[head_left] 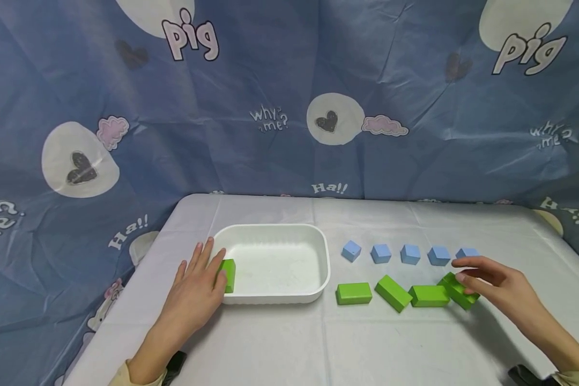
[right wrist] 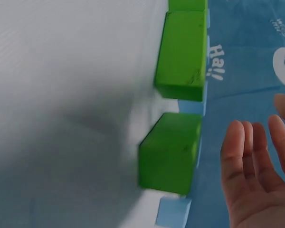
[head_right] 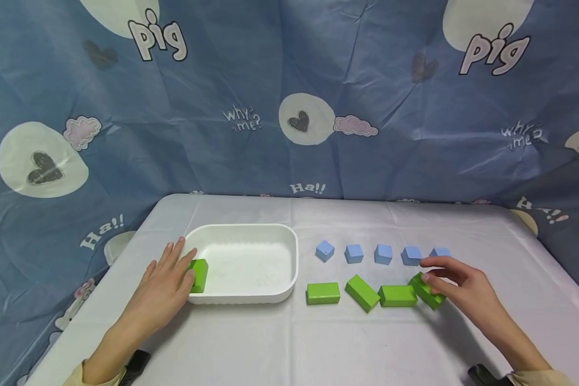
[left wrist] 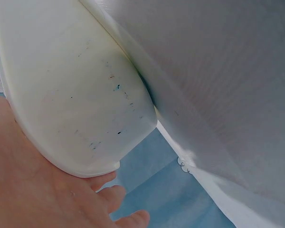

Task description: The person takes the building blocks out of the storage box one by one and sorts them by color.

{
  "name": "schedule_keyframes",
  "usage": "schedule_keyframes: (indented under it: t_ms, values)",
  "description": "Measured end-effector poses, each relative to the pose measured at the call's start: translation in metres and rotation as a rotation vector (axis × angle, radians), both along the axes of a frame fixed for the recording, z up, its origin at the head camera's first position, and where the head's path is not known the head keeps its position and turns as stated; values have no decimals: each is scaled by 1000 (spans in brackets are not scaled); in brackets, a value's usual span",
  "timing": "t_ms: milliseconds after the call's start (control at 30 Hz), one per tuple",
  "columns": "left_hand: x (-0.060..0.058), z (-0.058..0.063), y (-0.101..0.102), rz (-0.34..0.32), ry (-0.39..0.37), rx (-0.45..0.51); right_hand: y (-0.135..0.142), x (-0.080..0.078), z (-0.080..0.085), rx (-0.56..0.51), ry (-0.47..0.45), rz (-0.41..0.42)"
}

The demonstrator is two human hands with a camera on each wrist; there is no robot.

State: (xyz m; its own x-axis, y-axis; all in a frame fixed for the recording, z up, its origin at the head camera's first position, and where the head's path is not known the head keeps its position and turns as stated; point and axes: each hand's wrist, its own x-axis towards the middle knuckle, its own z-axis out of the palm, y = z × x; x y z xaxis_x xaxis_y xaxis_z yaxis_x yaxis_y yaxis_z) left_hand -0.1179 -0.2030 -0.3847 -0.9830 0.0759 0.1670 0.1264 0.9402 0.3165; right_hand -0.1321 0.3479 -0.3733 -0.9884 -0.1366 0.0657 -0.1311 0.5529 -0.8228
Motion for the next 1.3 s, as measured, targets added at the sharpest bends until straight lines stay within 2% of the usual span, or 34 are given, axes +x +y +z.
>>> schedule_keyframes:
  t_ms: [200, 400, 600, 1033, 1300]
  values:
    - [1, 2, 0, 0, 10, 3, -18, -5, 7, -50, 8, 27]
    - [1, 2, 0, 1, 1, 9, -36, -11, 16, -47, 26, 66]
    - [1, 1, 0, 6, 7, 4, -52, -18, 22, -132, 67, 150]
    - [2, 0, 0, 10, 29, -4, -90, -26, 30, -185, 85, 257]
    - [2, 0, 0, 0, 39, 11, -112, -34, 30, -228, 139, 431]
